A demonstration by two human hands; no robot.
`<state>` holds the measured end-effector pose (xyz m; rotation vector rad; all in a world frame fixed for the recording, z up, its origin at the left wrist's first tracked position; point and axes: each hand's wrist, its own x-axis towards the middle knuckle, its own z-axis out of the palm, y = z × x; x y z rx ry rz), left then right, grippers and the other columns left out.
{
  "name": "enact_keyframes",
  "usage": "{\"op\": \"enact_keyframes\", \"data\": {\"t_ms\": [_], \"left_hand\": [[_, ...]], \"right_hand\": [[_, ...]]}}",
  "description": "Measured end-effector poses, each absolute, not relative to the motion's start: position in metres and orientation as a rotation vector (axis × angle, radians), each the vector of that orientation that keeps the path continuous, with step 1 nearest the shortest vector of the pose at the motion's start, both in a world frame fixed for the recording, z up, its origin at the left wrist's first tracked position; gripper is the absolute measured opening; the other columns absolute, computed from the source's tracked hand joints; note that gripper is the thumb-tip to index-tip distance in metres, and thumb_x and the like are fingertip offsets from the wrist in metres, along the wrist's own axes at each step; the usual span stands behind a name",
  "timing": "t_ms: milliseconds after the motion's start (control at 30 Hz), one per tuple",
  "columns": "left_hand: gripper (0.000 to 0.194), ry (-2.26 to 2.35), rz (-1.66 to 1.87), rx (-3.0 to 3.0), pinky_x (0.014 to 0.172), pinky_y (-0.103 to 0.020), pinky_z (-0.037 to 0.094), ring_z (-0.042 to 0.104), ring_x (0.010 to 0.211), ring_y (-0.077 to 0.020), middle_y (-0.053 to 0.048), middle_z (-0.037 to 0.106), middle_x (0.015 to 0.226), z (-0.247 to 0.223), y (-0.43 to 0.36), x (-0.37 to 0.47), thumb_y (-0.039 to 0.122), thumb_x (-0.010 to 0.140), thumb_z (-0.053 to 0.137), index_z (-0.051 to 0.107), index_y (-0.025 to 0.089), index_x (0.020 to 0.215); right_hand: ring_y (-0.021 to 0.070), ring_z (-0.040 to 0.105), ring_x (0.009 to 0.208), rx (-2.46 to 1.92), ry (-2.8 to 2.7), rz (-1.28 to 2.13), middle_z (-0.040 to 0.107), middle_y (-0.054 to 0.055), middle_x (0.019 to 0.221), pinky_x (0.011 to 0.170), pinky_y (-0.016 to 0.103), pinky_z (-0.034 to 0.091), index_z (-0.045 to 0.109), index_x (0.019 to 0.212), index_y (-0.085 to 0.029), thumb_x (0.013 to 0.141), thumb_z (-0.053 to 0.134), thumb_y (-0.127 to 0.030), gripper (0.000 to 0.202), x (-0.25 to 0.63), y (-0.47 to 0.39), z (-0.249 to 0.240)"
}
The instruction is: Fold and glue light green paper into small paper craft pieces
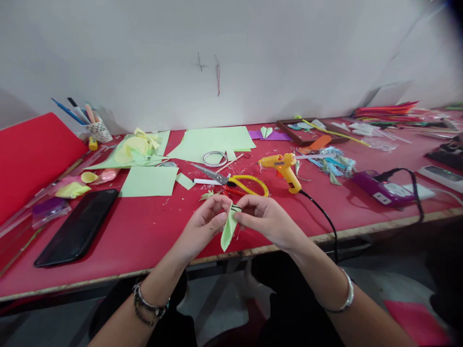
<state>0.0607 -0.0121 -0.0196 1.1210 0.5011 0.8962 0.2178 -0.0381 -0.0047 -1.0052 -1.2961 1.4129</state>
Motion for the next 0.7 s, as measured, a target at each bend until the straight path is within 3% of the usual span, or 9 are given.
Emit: {"op": "enact_keyframes", "data": {"t_ms": [333,433,567,700], "left_hand": [[0.03,0.629,0.872,1.176,0.05,-0.02,0.039,0.051,0.049,-0.0086,0.004,0.055,0.062,-0.026,-0.013,0.066,0.042,0.078,0.053,0.048,0.021,0.098],[0.026,0.734,0.867,1.256,0.05,-0.02,0.037,0.049,0.048,-0.009,0.004,0.053,0.055,-0.022,-0.016,0.068,0.043,0.082,0.047,0.052,0.018,0.086],[0.043,0.803,0.751,1.387,0.049,-0.021,0.036,0.044,0.044,-0.0091,0.003,0.049,0.047,-0.014,-0.019,0.067,0.045,0.086,0.035,0.052,0.016,0.059],[0.051,0.855,0.689,1.429,0.05,-0.022,0.036,0.044,0.044,-0.0102,0.001,0.048,0.045,-0.009,-0.019,0.064,0.046,0.087,0.03,0.05,0.017,0.049]], "right_hand": [[0.0084,0.053,0.055,-1.066,-1.323,1.309,0.057,-0.002,0.063,0.055,0.022,0.044,0.055,0.071,-0.017,0.072,0.061,-0.029,0.013,0.214,-0.036,-0.007],[0.008,0.052,0.053,-1.082,-1.349,1.289,0.057,-0.002,0.063,0.054,0.022,0.044,0.056,0.072,-0.016,0.073,0.059,-0.027,0.011,0.214,-0.035,-0.008],[0.0086,0.051,0.053,-1.107,-1.414,1.246,0.055,-0.002,0.061,0.054,0.023,0.042,0.056,0.07,-0.017,0.074,0.057,-0.025,0.009,0.216,-0.034,-0.009],[0.0099,0.05,0.056,-1.12,-1.5,1.191,0.053,-0.002,0.061,0.055,0.023,0.041,0.056,0.069,-0.018,0.076,0.054,-0.026,0.011,0.217,-0.033,-0.009]]}}
